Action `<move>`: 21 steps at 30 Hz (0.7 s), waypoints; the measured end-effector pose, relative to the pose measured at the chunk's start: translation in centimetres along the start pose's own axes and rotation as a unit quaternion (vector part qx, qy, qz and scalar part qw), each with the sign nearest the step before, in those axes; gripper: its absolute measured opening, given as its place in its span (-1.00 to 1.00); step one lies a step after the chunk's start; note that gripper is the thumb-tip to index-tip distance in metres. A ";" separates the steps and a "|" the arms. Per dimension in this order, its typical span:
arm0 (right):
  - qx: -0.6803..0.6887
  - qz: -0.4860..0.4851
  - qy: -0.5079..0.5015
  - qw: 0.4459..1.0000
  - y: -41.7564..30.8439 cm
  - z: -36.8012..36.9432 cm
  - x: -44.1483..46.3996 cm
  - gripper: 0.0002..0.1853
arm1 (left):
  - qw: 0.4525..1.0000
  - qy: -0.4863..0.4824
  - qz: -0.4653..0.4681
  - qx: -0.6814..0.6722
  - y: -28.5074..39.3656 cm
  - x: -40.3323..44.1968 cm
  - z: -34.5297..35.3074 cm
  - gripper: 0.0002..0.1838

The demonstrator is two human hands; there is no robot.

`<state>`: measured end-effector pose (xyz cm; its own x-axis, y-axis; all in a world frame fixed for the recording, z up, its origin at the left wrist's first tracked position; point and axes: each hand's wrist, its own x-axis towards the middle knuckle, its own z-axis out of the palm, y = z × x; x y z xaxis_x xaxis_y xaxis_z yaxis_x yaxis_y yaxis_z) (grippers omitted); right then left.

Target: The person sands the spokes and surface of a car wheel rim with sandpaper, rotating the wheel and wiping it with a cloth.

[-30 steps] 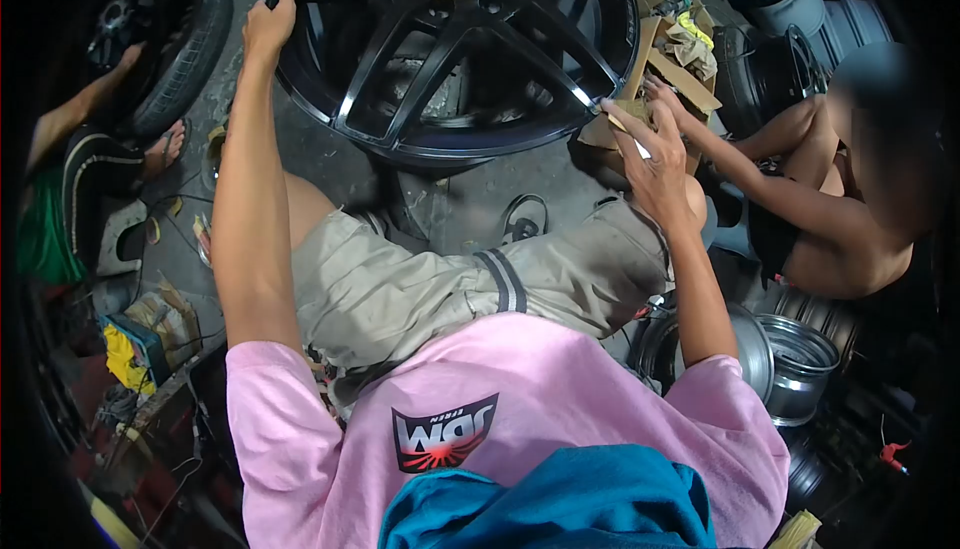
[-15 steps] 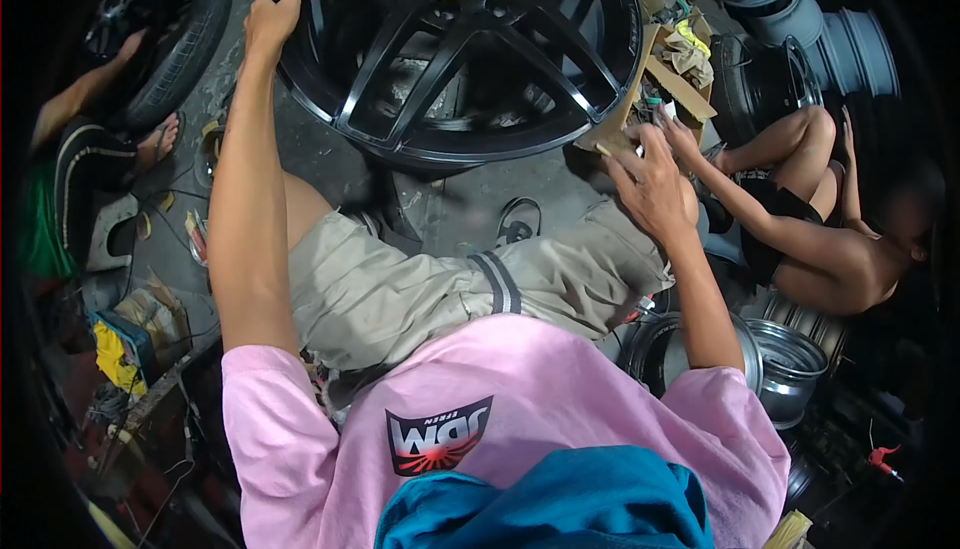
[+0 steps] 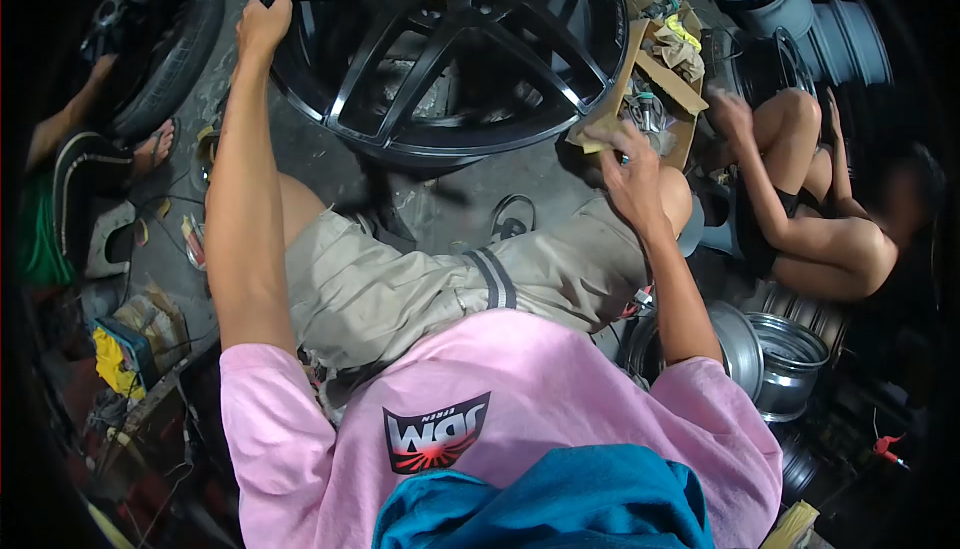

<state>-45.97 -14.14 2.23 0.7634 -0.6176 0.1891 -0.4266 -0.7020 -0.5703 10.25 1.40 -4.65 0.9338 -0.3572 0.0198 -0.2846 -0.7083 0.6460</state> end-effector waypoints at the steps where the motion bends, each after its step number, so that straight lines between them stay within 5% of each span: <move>1: -0.004 0.042 -0.051 0.998 0.2 0.0 -0.3 -0.67 | 1.000 -0.001 0.001 -0.001 0.1 -0.1 0.3 0.14; 3: -0.057 0.059 -0.093 0.992 -0.2 -0.5 0.4 -0.71 | 0.999 0.036 0.015 0.008 -0.1 -0.1 0.4 0.14; 5: -0.024 -0.029 0.043 0.998 -1.2 -1.0 0.6 -0.74 | 1.000 0.018 0.004 0.016 0.0 0.0 0.2 0.14; 9: -0.082 -0.009 0.086 0.993 -2.2 -2.3 1.2 -0.76 | 1.000 0.011 -0.007 0.003 0.3 -0.5 0.1 0.24; 13: -0.136 -0.187 -0.005 0.973 -1.6 -1.0 2.6 -0.66 | 1.000 0.023 -0.005 0.001 0.6 -0.9 0.1 0.20; 21: -0.136 -0.211 -0.060 0.966 -2.4 0.0 5.8 -0.72 | 0.999 0.029 0.009 -0.028 0.4 -0.6 0.3 0.09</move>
<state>-40.51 -16.07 4.74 0.9409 -0.2226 0.2553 -0.1647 -0.9593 -0.2295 9.57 1.17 -4.65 0.9402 -0.3323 0.0750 -0.2904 -0.6666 0.6865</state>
